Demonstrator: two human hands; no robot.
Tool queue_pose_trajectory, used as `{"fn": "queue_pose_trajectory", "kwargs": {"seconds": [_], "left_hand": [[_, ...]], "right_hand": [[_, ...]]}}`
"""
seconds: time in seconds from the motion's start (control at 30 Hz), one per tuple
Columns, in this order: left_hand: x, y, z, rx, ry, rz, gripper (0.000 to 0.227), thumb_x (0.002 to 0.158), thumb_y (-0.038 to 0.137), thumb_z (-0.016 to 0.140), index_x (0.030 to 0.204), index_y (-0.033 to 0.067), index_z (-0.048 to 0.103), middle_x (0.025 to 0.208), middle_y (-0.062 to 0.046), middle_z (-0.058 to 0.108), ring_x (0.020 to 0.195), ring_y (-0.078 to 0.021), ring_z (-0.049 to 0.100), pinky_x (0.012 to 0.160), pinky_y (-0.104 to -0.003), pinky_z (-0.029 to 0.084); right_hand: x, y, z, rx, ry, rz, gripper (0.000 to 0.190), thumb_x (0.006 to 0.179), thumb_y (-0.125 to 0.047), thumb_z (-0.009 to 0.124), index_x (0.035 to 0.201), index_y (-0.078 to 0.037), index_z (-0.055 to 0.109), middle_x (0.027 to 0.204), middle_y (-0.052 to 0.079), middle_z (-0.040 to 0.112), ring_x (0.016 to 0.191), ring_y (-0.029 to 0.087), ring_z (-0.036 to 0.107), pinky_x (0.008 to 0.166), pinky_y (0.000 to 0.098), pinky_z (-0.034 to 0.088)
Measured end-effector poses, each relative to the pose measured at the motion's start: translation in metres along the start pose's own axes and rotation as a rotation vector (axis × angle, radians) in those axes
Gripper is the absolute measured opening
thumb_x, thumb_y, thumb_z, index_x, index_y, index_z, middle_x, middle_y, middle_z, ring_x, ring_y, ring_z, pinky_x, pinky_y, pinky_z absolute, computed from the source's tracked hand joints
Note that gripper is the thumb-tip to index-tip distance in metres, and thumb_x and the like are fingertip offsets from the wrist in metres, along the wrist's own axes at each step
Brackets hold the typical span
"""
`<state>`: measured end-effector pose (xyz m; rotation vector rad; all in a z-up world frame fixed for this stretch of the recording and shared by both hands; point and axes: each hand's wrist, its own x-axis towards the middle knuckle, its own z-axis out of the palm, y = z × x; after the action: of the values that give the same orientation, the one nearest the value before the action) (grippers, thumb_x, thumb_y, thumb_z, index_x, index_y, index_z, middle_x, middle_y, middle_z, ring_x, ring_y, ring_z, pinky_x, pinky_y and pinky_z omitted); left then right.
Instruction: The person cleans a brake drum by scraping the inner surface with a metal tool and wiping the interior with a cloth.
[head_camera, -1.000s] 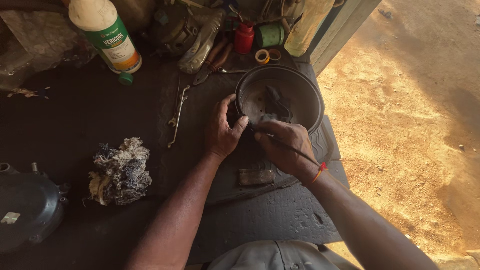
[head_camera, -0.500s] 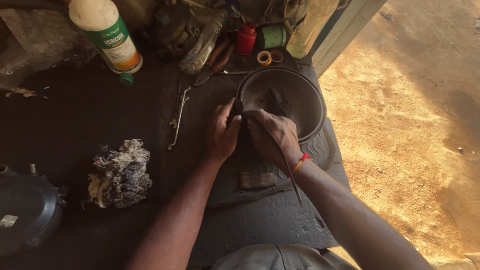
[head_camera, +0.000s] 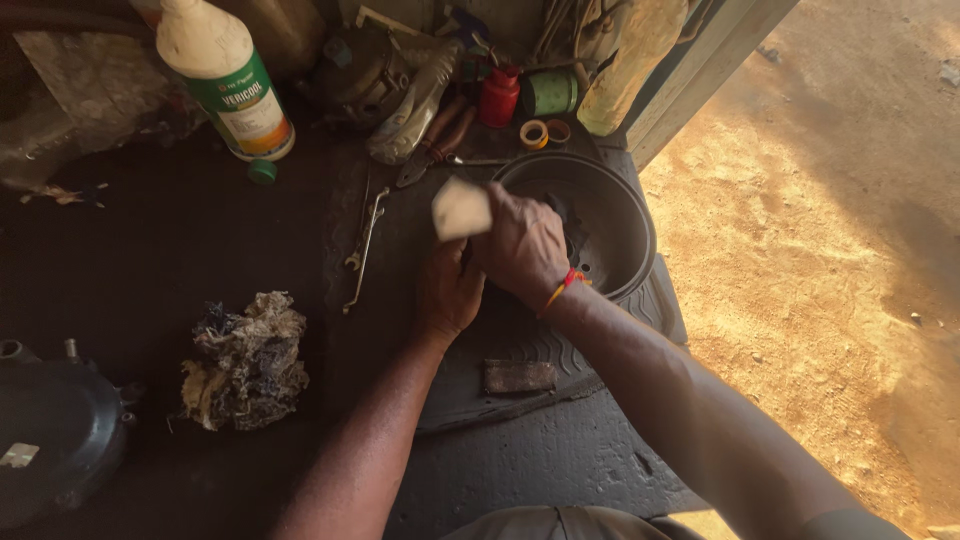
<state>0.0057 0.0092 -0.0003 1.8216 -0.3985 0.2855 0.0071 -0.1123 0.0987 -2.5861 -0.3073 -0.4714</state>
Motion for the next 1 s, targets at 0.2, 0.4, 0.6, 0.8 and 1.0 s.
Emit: {"fn": "queue_pose_trajectory", "kwargs": {"seconds": [0.2,0.4,0.6,0.8,1.0], "left_hand": [[0.001,0.013,-0.005,-0.024,0.052,0.079,0.045,0.098,0.036,0.056,0.130,0.0043,0.061,0.107,-0.019,0.066,0.098,-0.0356,0.067,0.081,-0.042,0.053],[-0.004,-0.025,0.012,0.064,0.078,0.093,0.043,0.105,0.039,0.051,0.125,0.0033,0.062,0.110,-0.018,0.066,0.101,-0.0375,0.065,0.086,-0.045,0.052],[-0.011,-0.052,0.014,0.080,-0.102,-0.211,0.042,0.108,0.042,0.053,0.100,0.0027,0.066,0.094,-0.020,0.068,0.091,-0.0335,0.069,0.083,-0.043,0.052],[-0.003,-0.029,0.011,-0.133,0.089,-0.108,0.029,0.107,0.024,0.051,0.114,-0.0006,0.066,0.104,-0.015,0.071,0.099,-0.0272,0.070,0.088,-0.039,0.052],[-0.003,-0.010,0.002,-0.352,0.084,-0.135,0.029,0.105,0.012,0.046,0.126,0.0012,0.064,0.099,-0.008,0.071,0.083,-0.0119,0.065,0.077,-0.029,0.054]], "right_hand": [[-0.019,0.004,-0.009,-0.037,-0.055,-0.235,0.022,0.091,-0.019,0.066,0.104,-0.004,0.057,0.084,0.017,0.067,0.080,0.040,0.069,0.069,0.0514,0.052],[-0.009,0.010,0.008,-0.183,-0.069,-0.249,0.027,0.081,-0.021,0.071,0.095,-0.006,0.053,0.077,0.016,0.066,0.075,0.040,0.068,0.071,0.0518,0.051],[0.008,0.007,0.023,-0.236,-0.024,-0.182,0.031,0.076,-0.020,0.071,0.093,-0.004,0.051,0.076,0.017,0.065,0.076,0.040,0.068,0.067,0.0527,0.050],[0.002,0.000,0.012,-0.198,-0.058,-0.220,0.024,0.089,-0.022,0.065,0.100,-0.005,0.052,0.083,0.017,0.066,0.078,0.039,0.068,0.072,0.0524,0.049],[-0.020,-0.006,-0.005,-0.163,-0.076,-0.238,0.021,0.098,-0.027,0.060,0.105,-0.008,0.055,0.092,0.016,0.060,0.083,0.037,0.064,0.074,0.0510,0.045]]}}
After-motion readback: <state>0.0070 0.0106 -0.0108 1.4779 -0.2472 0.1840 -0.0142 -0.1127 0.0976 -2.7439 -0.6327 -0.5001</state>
